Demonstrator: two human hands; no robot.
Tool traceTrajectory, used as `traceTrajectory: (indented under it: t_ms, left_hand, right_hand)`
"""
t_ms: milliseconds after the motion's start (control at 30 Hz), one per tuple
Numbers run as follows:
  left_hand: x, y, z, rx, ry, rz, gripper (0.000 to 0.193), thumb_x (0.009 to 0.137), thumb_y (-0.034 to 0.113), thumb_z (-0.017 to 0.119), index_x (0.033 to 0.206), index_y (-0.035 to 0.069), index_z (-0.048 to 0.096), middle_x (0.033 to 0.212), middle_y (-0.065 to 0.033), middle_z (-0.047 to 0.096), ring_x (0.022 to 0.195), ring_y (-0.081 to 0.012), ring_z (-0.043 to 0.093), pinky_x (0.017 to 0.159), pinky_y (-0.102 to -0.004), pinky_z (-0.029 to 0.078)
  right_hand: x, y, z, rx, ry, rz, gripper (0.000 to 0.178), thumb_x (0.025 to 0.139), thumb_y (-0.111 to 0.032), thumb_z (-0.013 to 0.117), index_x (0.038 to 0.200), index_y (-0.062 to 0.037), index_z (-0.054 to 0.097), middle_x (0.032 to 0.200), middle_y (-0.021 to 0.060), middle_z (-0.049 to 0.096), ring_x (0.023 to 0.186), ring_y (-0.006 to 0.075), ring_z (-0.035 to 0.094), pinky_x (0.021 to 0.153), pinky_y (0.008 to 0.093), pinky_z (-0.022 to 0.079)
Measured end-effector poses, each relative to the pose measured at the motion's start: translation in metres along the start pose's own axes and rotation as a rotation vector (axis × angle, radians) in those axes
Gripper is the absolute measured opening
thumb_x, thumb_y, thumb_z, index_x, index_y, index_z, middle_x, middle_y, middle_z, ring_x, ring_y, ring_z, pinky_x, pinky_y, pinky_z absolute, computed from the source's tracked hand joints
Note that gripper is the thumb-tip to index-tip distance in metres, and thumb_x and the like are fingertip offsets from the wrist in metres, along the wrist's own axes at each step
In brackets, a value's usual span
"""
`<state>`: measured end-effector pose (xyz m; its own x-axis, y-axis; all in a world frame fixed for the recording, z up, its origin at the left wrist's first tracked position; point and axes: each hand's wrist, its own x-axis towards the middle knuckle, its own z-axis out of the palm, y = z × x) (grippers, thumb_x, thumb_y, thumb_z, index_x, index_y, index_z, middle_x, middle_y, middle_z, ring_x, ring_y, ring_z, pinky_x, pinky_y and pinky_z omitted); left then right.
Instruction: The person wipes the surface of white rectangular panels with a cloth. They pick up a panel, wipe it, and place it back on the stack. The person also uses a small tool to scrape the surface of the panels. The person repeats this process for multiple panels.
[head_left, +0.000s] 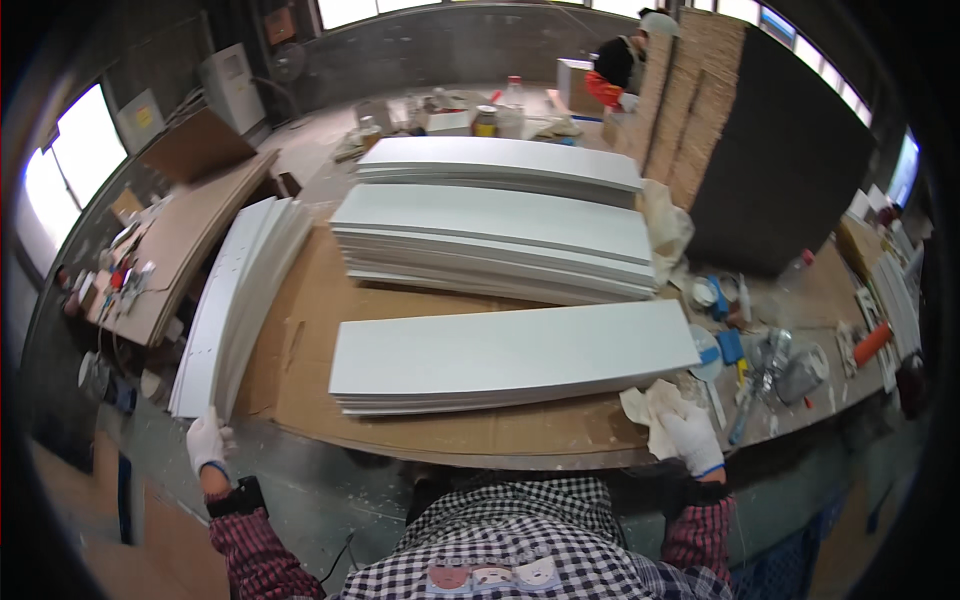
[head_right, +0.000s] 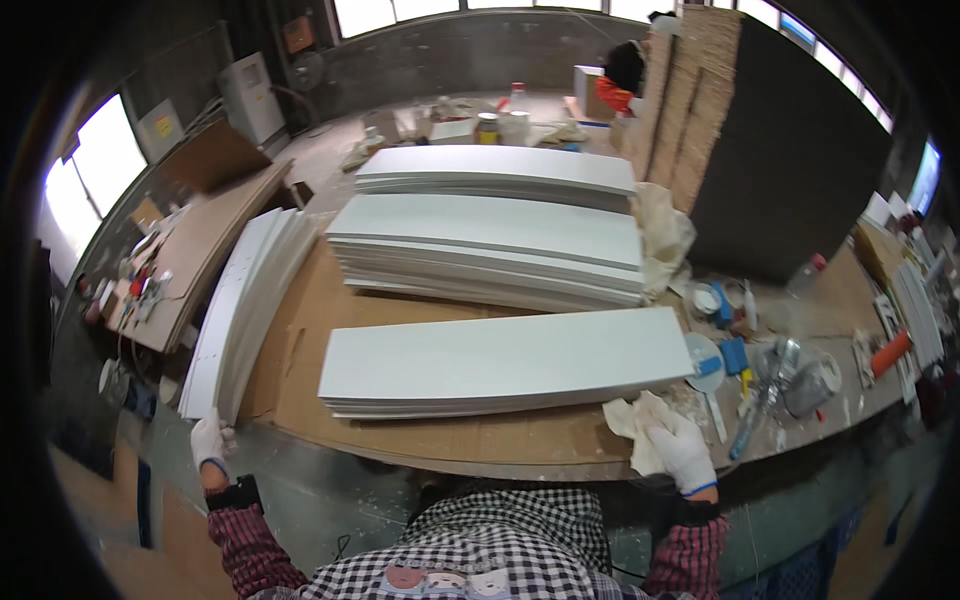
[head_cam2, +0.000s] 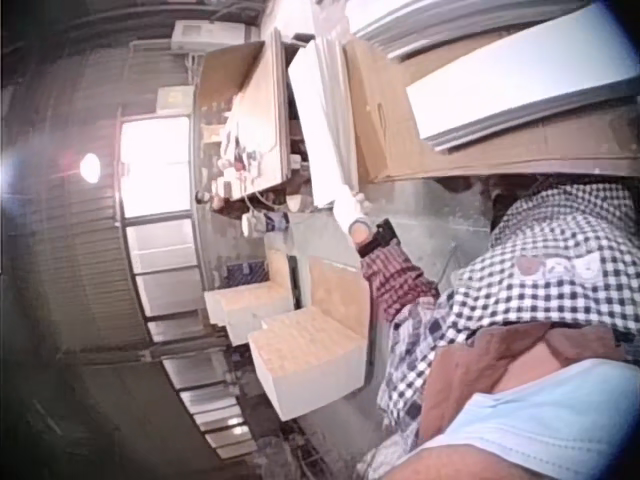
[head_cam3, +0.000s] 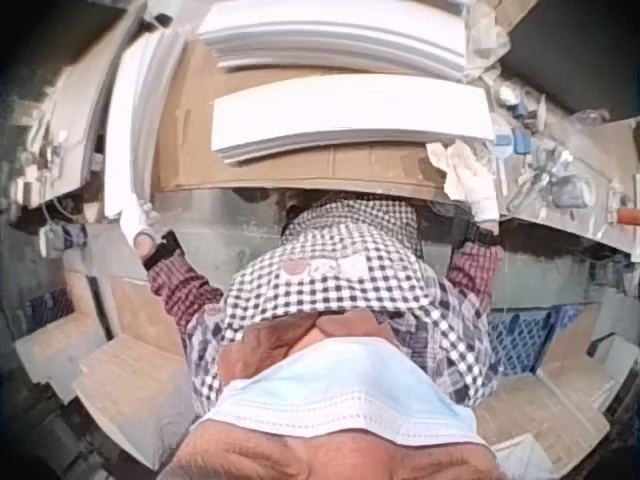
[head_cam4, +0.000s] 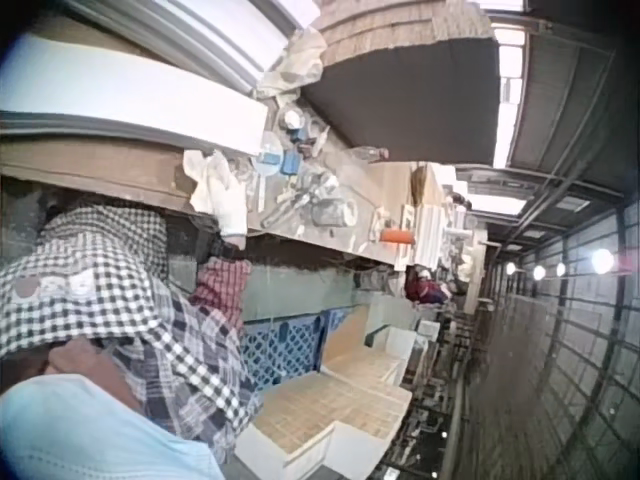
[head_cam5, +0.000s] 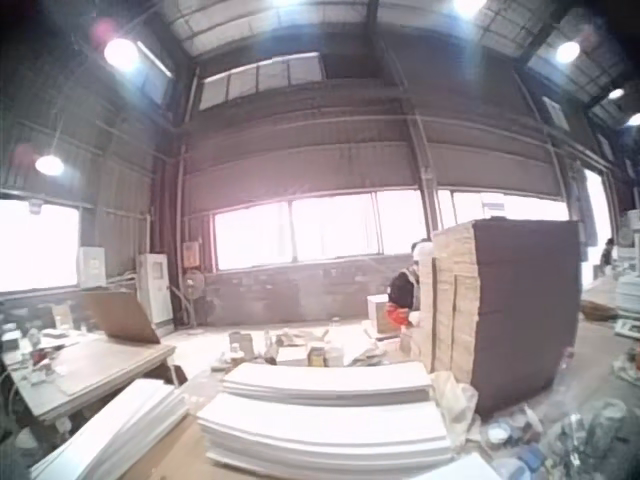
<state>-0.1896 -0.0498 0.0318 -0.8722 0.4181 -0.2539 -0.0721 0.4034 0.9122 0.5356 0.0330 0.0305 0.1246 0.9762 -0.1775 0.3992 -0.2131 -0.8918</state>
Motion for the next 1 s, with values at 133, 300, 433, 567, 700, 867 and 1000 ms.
traceTrajectory:
  t_ms: [133, 300, 433, 567, 700, 867, 1000]
  left_hand:
    - [-0.008, 0.022, 0.025, 0.190, 0.024, 0.133, 0.041, 0.093, 0.042, 0.057, 0.090, 0.002, 0.067, 0.065, -0.0079, 0.064, 0.047, -0.0171, 0.058, 0.044, -0.0336, 0.045]
    - [0.008, 0.017, 0.010, 0.414, 0.120, 0.128, 0.047, 0.094, 0.046, 0.054, 0.094, 0.001, 0.069, 0.074, -0.0133, 0.071, 0.058, -0.0216, 0.066, 0.057, -0.0363, 0.050]
    - [0.017, 0.009, 0.004, 0.412, 0.119, 0.116, 0.047, 0.095, 0.045, 0.054, 0.094, 0.001, 0.069, 0.075, -0.0123, 0.071, 0.059, -0.0206, 0.066, 0.055, -0.0353, 0.051]
    - [-0.004, 0.023, 0.022, 0.359, 0.065, 0.082, 0.046, 0.096, 0.044, 0.054, 0.094, 0.000, 0.067, 0.077, -0.0117, 0.072, 0.063, -0.0193, 0.067, 0.055, -0.0338, 0.051]
    - [-0.023, 0.002, 0.023, 0.289, -0.028, 0.109, 0.044, 0.095, 0.043, 0.054, 0.093, 0.000, 0.066, 0.077, -0.0119, 0.071, 0.062, -0.0186, 0.067, 0.054, -0.0338, 0.051]
    - [-0.052, -0.064, 0.008, 0.231, -0.107, -0.007, 0.038, 0.093, 0.039, 0.055, 0.091, 0.003, 0.066, 0.076, -0.0103, 0.070, 0.061, -0.0196, 0.066, 0.054, -0.0349, 0.051]
    - [-0.082, -0.070, 0.029, 0.351, -0.308, -0.001, 0.034, 0.094, 0.037, 0.055, 0.095, 0.003, 0.063, 0.079, -0.0074, 0.067, 0.058, -0.0181, 0.060, 0.053, -0.0340, 0.049]
  right_hand:
    - [0.015, 0.048, -0.016, 0.066, -0.031, 0.032, 0.043, 0.085, -0.020, 0.066, 0.122, 0.0021, 0.064, 0.112, 0.0140, 0.070, 0.101, 0.0198, 0.065, 0.086, 0.0321, 0.051]
    - [0.034, 0.051, -0.030, -0.613, 0.079, 0.098, 0.041, 0.083, -0.013, 0.063, 0.122, -0.0002, 0.061, 0.106, 0.0190, 0.069, 0.096, 0.0318, 0.066, 0.083, 0.0367, 0.051]
    - [0.046, 0.061, -0.044, -0.716, 0.129, 0.036, 0.034, 0.082, -0.018, 0.065, 0.114, -0.0049, 0.063, 0.103, 0.0221, 0.066, 0.096, 0.0402, 0.063, 0.082, 0.0416, 0.050]
    - [0.043, 0.069, -0.060, -0.692, 0.184, 0.009, 0.033, 0.083, -0.015, 0.064, 0.114, -0.0048, 0.063, 0.103, 0.0222, 0.067, 0.096, 0.0406, 0.064, 0.082, 0.0430, 0.050]
    - [0.043, 0.062, -0.059, -0.693, 0.179, 0.043, 0.030, 0.084, -0.015, 0.063, 0.111, -0.0020, 0.063, 0.100, 0.0223, 0.067, 0.093, 0.0397, 0.064, 0.081, 0.0417, 0.050]
    - [0.065, 0.094, -0.078, -0.394, 0.058, -0.156, 0.034, 0.092, -0.017, 0.061, 0.120, 0.0006, 0.063, 0.109, 0.0138, 0.070, 0.099, 0.0214, 0.065, 0.085, 0.0339, 0.051]
    - [0.007, -0.004, -0.053, -0.755, -0.046, -0.158, 0.048, 0.092, -0.033, 0.065, 0.131, -0.0056, 0.058, 0.121, 0.0160, 0.065, 0.109, 0.0260, 0.061, 0.093, 0.0359, 0.047]
